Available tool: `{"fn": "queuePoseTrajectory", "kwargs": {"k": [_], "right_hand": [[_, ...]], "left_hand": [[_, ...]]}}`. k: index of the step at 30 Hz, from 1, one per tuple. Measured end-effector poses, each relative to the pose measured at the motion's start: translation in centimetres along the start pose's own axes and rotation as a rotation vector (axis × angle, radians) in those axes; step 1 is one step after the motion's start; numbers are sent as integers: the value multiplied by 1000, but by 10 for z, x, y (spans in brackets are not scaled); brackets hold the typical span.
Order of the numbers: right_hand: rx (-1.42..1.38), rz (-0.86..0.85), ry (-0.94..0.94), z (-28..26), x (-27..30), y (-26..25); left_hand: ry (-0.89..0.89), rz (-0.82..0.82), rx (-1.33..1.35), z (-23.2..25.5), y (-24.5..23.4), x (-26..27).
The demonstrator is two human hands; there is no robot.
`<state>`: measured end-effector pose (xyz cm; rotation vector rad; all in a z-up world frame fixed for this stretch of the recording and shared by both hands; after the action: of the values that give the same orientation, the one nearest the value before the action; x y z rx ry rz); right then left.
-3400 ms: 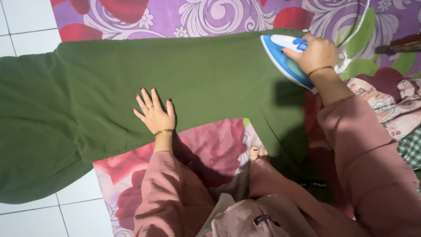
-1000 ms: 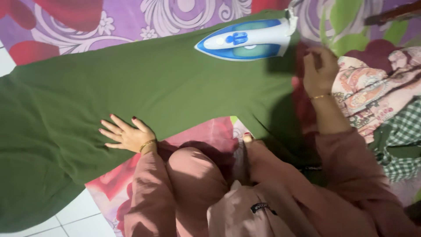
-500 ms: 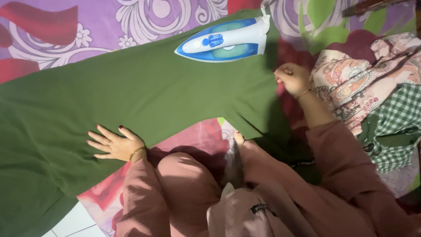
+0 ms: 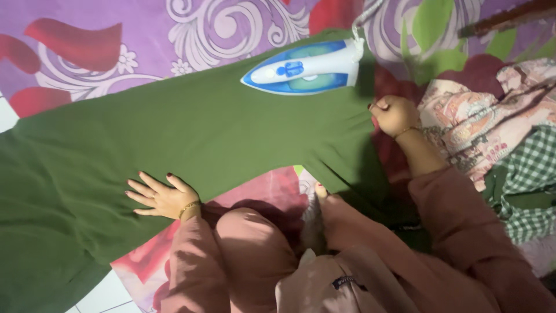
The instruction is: The person irons a pair of green trousers laid out on a floral-patterned mat. They use a blue and white iron to smooth the fabric, repeatedly folding and unfolding the trousers to iron different sections.
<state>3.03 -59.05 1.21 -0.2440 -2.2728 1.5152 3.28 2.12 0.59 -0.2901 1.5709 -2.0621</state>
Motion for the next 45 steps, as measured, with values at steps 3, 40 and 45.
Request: {"fn": "queuePoseTrajectory", "kwargs": {"k": [3, 40, 45], "right_hand": [[95, 68, -59, -26, -9, -30], [272, -177, -1220, -301, 49, -28], [255, -120, -1068, -269, 37, -24]], "left_hand": [[11, -4, 18, 0, 1, -2], [-21, -34, -37, -6, 7, -3], [-24, -12, -21, -6, 7, -3]]}}
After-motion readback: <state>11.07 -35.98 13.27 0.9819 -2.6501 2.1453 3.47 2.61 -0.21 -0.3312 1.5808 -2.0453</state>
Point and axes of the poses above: each hand's wrist, its own x-axis away from the middle knuckle, its own y-axis out of the palm, z = x × y, the point moved 4 cm from there along -x, towards the middle knuckle, and after that the axes turned 6 degrees about x, right-handed, at the moved point
